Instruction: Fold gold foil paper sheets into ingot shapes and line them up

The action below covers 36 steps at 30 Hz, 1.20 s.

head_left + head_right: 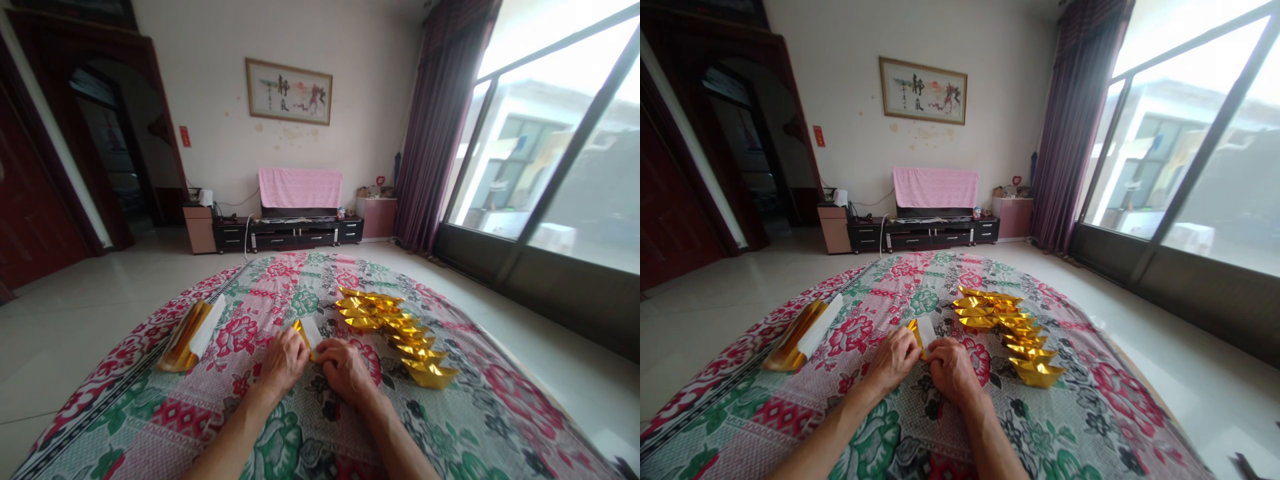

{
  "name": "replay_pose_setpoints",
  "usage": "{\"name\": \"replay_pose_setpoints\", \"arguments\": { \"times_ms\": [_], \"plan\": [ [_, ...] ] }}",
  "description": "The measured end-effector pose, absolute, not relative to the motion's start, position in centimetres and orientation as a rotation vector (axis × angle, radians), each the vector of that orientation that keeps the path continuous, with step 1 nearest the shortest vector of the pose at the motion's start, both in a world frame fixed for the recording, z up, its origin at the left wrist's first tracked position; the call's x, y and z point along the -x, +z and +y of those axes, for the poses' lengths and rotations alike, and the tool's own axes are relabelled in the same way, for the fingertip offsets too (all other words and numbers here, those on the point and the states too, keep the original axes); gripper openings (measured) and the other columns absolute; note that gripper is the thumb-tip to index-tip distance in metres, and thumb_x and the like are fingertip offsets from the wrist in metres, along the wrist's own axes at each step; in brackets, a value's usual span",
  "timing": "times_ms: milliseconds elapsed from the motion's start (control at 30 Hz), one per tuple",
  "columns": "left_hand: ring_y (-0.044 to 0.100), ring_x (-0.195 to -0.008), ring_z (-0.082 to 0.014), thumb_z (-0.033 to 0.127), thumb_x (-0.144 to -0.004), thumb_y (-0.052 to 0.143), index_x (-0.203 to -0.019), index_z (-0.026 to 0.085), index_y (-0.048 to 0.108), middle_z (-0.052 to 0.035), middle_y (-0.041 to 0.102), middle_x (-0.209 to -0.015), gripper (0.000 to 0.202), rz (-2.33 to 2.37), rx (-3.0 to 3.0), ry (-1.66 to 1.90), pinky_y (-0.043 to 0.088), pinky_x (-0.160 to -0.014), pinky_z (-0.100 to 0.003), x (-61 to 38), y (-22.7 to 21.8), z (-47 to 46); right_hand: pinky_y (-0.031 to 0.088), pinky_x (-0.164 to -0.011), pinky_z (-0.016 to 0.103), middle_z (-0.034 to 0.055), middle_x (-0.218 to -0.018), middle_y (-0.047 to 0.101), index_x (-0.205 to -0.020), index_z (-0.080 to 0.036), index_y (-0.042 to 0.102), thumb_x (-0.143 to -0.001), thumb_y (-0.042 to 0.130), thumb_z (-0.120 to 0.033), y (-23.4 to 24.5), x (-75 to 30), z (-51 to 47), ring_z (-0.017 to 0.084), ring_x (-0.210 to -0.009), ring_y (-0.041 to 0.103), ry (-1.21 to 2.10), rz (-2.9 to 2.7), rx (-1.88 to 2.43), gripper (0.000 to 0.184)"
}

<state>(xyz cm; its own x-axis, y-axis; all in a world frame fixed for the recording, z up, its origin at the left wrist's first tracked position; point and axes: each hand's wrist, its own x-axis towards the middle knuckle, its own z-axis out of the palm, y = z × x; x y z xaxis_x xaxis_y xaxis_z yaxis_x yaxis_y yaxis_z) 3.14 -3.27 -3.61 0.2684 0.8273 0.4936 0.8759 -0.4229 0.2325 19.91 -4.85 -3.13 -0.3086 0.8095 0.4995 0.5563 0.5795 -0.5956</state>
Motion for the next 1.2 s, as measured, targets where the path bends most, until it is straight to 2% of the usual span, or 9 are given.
{"name": "replay_pose_setpoints", "arguments": {
  "times_ms": [567, 700, 900, 1200],
  "plan": [
    [0.051, -0.075, -0.0174, 0.019, -0.081, 0.047, -0.072, 0.019, 0.053, -0.0041, 0.056, -0.078, 0.011, -1.632, 2.442, -0.850, 0.038, -0.069, -0.030, -3.13, -3.61, -3.25, 0.046, -0.078, 0.023, 0.0015, -0.085, 0.067, -0.066, -0.021, 0.069, -0.064, 0.044, -0.004, -3.05, -19.87, -4.98, 0.012, -0.080, 0.061, 0.388, -1.993, 1.077, 0.030],
    [0.051, -0.075, -0.0174, 0.018, -0.082, 0.047, -0.072, 0.019, 0.054, -0.0043, 0.056, -0.078, 0.012, -1.644, 2.441, -0.853, 0.038, -0.069, -0.029, -3.14, -3.40, -3.38, 0.045, -0.078, 0.023, 0.0008, -0.082, 0.067, -0.073, -0.021, 0.068, -0.061, 0.043, -0.002, -2.92, -19.92, -5.12, 0.013, -0.080, 0.060, 0.385, -1.992, 1.079, 0.034],
    [0.051, -0.076, -0.0172, 0.019, -0.082, 0.046, -0.072, 0.019, 0.054, -0.0043, 0.056, -0.078, 0.013, -1.644, 2.445, -0.844, 0.039, -0.071, -0.030, -3.09, -3.53, -3.20, 0.044, -0.080, 0.024, 0.0015, -0.090, 0.065, -0.083, -0.024, 0.070, -0.065, 0.044, -0.004, -2.89, -19.95, -5.28, 0.013, -0.085, 0.059, 0.369, -2.067, 1.044, 0.037],
    [0.050, -0.076, -0.0171, 0.019, -0.082, 0.045, -0.071, 0.019, 0.053, -0.0042, 0.056, -0.079, 0.014, -1.650, 2.430, -0.852, 0.038, -0.069, -0.029, -3.07, -3.71, -3.13, 0.044, -0.080, 0.025, 0.0017, -0.088, 0.065, -0.077, -0.023, 0.071, -0.066, 0.045, -0.005, -2.87, -19.70, -5.27, 0.014, -0.084, 0.058, 0.355, -2.075, 1.098, 0.035]
  ]
}}
